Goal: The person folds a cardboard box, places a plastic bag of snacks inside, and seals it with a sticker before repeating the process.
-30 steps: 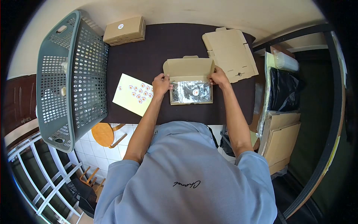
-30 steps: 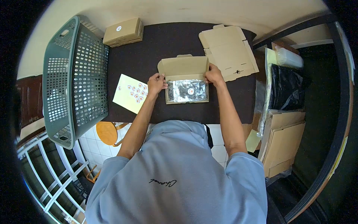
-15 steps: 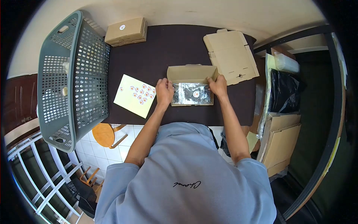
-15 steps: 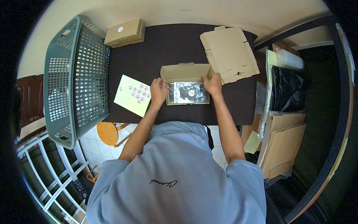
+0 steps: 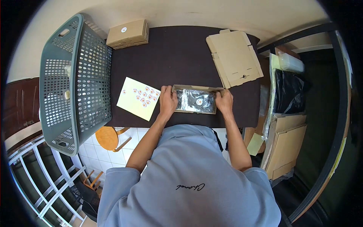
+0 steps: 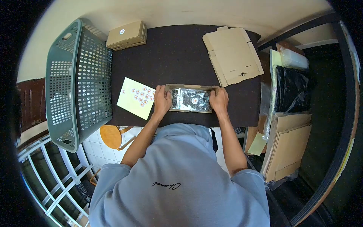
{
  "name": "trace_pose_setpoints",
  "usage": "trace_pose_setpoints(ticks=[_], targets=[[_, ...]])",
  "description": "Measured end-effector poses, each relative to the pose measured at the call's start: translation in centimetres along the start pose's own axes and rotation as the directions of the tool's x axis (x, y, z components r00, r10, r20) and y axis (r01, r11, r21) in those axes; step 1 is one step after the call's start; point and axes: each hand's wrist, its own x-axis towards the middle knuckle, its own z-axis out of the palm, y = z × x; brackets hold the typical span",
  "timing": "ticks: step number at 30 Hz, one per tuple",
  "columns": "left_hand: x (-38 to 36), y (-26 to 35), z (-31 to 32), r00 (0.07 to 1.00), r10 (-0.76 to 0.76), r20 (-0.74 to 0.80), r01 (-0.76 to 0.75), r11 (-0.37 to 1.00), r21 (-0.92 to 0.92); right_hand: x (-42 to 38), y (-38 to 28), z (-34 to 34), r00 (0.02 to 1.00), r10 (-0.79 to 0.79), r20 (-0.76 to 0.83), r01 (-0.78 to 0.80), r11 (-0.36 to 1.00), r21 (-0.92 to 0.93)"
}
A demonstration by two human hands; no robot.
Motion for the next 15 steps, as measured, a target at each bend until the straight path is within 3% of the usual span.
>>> trace_pose_setpoints(ticks=[2, 9, 15], targets=[[-0.2, 0.5, -0.1, 1.000, 0.003, -0.022, -0.005, 0.998, -0.069, -0.8, 0.7, 0.3, 0.997, -0.055, -0.050, 0.058, 0.996, 0.065], [-0.8, 0.3, -0.4, 0.999, 0.049, 0.011, -0.048, 0.998, -0.048, -2.5, 1.0, 0.9, 0.989, -0.117, -0.088, 0.127, 0.985, 0.117], [-1.2, 0.7, -0.9, 0.995, 0.005, 0.096, -0.012, 0.997, 0.072, -3.2, 1.6, 2.1, 0.982, -0.145, -0.123, 0.157, 0.983, 0.094]])
